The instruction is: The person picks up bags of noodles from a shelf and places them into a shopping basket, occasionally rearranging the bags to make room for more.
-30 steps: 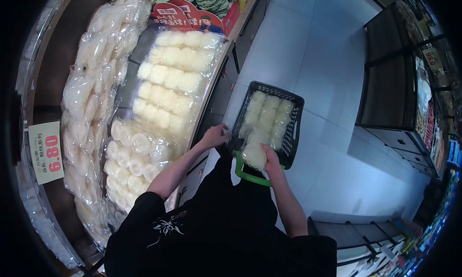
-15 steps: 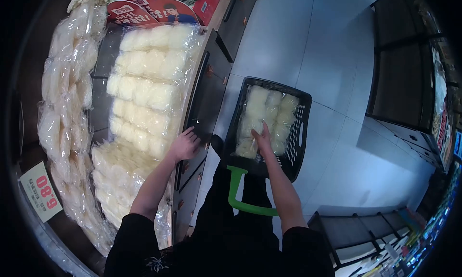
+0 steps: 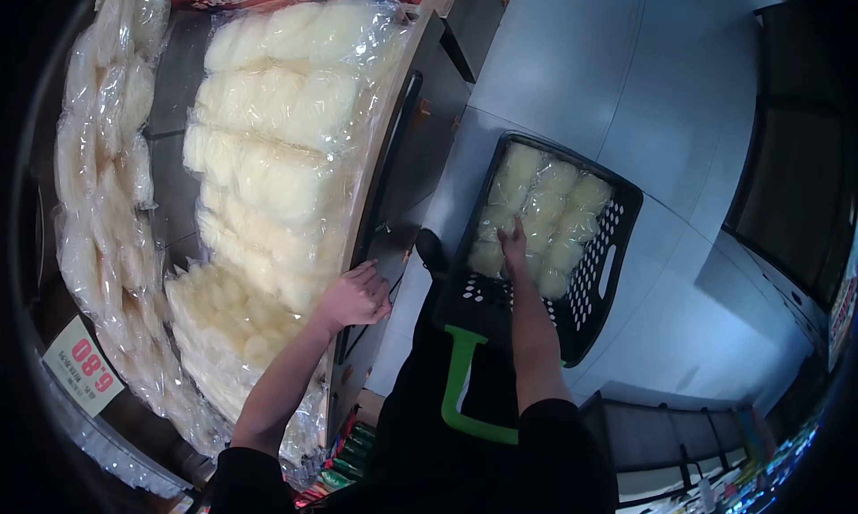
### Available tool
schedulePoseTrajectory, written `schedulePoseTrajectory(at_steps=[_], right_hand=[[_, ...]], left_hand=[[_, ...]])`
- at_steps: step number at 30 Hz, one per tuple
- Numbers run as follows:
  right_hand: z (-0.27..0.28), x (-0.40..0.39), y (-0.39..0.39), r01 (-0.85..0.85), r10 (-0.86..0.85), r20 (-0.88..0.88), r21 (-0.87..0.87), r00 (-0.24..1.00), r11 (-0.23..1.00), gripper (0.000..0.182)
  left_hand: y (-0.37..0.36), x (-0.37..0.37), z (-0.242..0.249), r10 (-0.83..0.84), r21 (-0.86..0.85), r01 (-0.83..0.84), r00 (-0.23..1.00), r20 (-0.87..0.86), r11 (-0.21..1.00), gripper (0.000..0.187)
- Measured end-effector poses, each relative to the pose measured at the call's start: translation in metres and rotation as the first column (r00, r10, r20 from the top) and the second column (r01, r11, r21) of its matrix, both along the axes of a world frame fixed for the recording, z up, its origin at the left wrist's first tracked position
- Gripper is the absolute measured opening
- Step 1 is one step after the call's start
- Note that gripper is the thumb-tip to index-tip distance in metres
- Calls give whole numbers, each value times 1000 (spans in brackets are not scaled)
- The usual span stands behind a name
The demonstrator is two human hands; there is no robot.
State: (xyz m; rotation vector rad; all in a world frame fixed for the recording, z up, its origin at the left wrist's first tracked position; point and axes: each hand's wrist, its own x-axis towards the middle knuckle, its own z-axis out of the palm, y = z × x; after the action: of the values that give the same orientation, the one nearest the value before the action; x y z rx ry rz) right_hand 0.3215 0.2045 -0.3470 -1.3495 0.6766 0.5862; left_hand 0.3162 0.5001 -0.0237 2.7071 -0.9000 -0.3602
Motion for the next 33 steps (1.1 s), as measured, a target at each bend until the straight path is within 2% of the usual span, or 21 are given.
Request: schedulePoseTrajectory(at_steps=[1,3,4,6,8,9,10,11,13,14,15,16,17,19,20,22,24,27,29,31,33], right_hand=[[-13,1,-3,-15,15,-4,4,1000,1000,67],[-20,6,-5,-326,318,-74,-256,945,910,72],[-21,7,-4,-343,337,-71,-250,939,905,72],[39,39,17,-653,510,-408,-491,758,577,71],[86,56,37,-471,394,-278,-671,876,573,70],[93,57,43,-271,325,-56,-691,944,670,66],[100,60,47,-64,228,166,-658,960,751,62],[124,69,56,-78,253,181,-649,950,757,62],[217,88,76,164,43,530,-337,847,927,56],[250,93,84,148,60,540,-333,840,931,56],[279,97,93,41,68,545,-185,835,982,53],[305,99,105,-64,72,550,-33,832,997,51],[329,100,120,-72,77,560,-31,825,997,51],[363,100,155,-312,163,462,268,872,911,49],[367,99,172,-326,173,467,269,867,906,49],[373,98,199,-226,159,209,354,965,907,49],[379,99,210,-204,152,177,327,972,923,49],[381,105,221,-153,121,137,259,983,954,49],[375,106,228,-135,109,129,214,986,967,49],[366,110,236,33,-41,34,212,999,977,43],[359,120,233,-29,33,-14,240,999,970,38]], left_hand=[[1,0,-2,15,4,-15,1000,-4,1000,13],[2,-5,-6,-1,17,1,1000,15,1000,14],[2,-6,-8,18,23,-18,1000,16,1000,14],[5,-8,-9,-8,18,8,1000,6,1000,16],[6,-8,-7,-8,18,9,999,-37,1000,21],[7,-9,-8,-9,-3,9,999,-41,1000,22],[8,-10,-10,22,12,-22,999,-28,1000,22],[8,-10,-12,42,-74,-34,993,108,997,22],[7,-16,-16,90,-156,-52,965,248,986,21],[6,-18,-18,43,-76,-34,992,118,997,20],[5,-17,-19,0,0,0,1000,-17,1000,18],[6,-16,-19,10,3,-10,1000,-3,1000,18],[6,-16,-17,-9,14,9,1000,25,1000,19],[5,-17,-17,-14,26,12,998,55,1000,19],[7,-16,-18,-17,-9,17,998,56,1000,20],[6,-18,-18,-8,-42,11,998,59,999,20],[7,-14,-16,16,-116,-17,1000,-8,993,22],[7,-15,-17,-86,-2,86,995,58,996,23],[7,-19,-25,-38,-44,41,997,67,998,23],[6,-18,-23,10,-90,-3,997,77,996,23],[5,-18,-20,-15,-5,15,1000,-13,1000,22]])
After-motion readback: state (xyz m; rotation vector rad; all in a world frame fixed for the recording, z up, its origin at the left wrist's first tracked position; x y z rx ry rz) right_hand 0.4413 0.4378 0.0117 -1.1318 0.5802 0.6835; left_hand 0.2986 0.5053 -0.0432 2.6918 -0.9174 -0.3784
